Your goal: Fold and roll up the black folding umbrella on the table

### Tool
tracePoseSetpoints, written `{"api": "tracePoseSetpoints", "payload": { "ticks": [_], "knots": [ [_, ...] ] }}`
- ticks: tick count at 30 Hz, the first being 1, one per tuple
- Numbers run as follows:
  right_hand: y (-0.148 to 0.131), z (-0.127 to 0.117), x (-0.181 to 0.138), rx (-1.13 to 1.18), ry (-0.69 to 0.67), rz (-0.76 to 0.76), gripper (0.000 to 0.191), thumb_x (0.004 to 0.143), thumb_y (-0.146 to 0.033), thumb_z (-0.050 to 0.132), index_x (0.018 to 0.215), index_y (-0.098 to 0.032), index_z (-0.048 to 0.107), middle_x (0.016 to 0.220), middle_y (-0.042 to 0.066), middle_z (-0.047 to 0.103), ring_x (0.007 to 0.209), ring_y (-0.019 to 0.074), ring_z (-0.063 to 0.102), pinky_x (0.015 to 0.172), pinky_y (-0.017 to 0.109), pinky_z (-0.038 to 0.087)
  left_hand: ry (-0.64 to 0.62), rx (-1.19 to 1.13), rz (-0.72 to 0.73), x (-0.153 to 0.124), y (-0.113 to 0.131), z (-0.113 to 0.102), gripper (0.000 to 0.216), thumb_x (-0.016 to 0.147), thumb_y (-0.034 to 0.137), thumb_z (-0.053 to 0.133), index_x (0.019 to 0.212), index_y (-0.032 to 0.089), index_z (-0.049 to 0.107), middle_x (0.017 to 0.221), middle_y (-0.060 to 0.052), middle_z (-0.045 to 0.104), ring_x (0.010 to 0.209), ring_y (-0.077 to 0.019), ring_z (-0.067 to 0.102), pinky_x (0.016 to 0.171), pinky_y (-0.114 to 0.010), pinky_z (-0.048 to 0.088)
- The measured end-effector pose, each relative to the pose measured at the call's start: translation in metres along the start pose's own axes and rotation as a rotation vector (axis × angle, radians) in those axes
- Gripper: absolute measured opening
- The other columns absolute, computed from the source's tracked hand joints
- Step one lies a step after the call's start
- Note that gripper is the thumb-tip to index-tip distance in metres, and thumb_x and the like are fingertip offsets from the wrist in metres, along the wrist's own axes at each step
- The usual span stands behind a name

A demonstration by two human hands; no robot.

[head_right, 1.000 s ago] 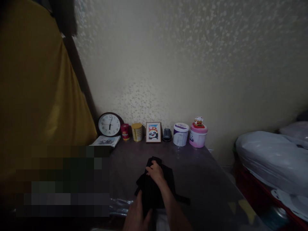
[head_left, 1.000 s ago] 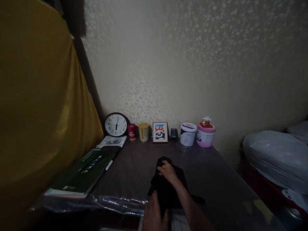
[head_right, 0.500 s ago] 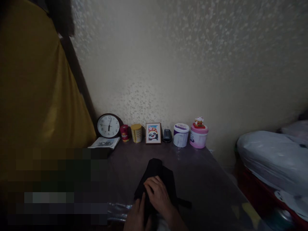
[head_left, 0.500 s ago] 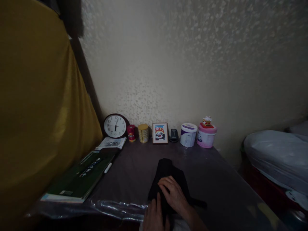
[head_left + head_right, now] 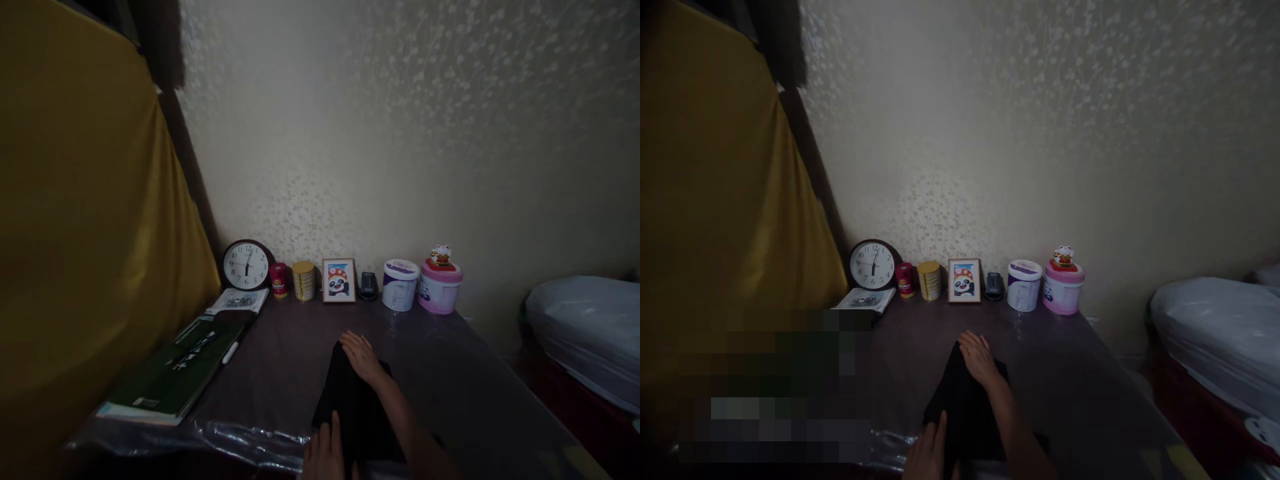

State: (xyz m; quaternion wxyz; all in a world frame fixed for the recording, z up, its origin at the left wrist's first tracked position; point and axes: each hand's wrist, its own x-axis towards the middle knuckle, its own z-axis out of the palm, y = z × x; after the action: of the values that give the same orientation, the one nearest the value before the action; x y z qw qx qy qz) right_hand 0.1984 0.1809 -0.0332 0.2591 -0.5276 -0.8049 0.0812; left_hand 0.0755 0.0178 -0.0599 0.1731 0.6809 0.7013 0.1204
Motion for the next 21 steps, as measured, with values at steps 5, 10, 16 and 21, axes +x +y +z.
{"api": "tracePoseSetpoints", "payload": {
  "ticks": [5,10,16,21],
  "knots": [
    [-0.016,0.007,-0.012,-0.069,0.109,-0.05,0.037,0.087,-0.024,0.036,0.12,-0.017,0.051,0.132,0.01,0.046,0.125,0.0203,0.035,0.105,0.045,0.02,0.048,0.01,0.004,-0.003,0.002,-0.002,0.074,0.061,0.018,0.047,0.132,0.009,0.033,0.125,-0.014,0.05,0.109,-0.0297,0.046,0.095,-0.041,0.033],
    [-0.049,0.003,-0.054,0.018,0.041,-0.126,0.035,0.089,-0.022,0.032,0.114,-0.018,0.057,0.123,0.007,0.055,0.123,0.0185,0.038,0.106,0.044,0.022,0.056,-0.008,0.051,-0.006,-0.002,0.002,0.07,0.067,0.021,0.045,0.134,0.008,0.03,0.13,-0.017,0.045,0.116,-0.03,0.042,0.097,-0.041,0.031],
    [-0.075,-0.006,-0.09,0.109,-0.078,-0.236,0.035,0.09,-0.016,0.029,0.098,-0.022,0.062,0.1,0.002,0.066,0.115,0.0137,0.046,0.108,0.039,0.021,0.107,-0.244,0.109,-0.007,-0.025,-0.008,0.052,0.077,0.028,0.035,0.124,0.008,0.044,0.128,-0.015,0.047,0.119,-0.0206,0.043,0.098,-0.029,0.035],
    [-0.083,0.003,-0.111,0.131,-0.091,-0.29,0.033,0.084,-0.011,0.036,0.104,-0.022,0.059,0.099,0.003,0.065,0.105,0.0141,0.052,0.108,0.036,0.022,0.171,-0.437,0.204,-0.003,-0.026,-0.039,0.044,0.085,0.035,0.025,0.114,0.014,0.051,0.118,-0.013,0.053,0.112,-0.0192,0.049,0.097,-0.034,0.038]
  ]
}}
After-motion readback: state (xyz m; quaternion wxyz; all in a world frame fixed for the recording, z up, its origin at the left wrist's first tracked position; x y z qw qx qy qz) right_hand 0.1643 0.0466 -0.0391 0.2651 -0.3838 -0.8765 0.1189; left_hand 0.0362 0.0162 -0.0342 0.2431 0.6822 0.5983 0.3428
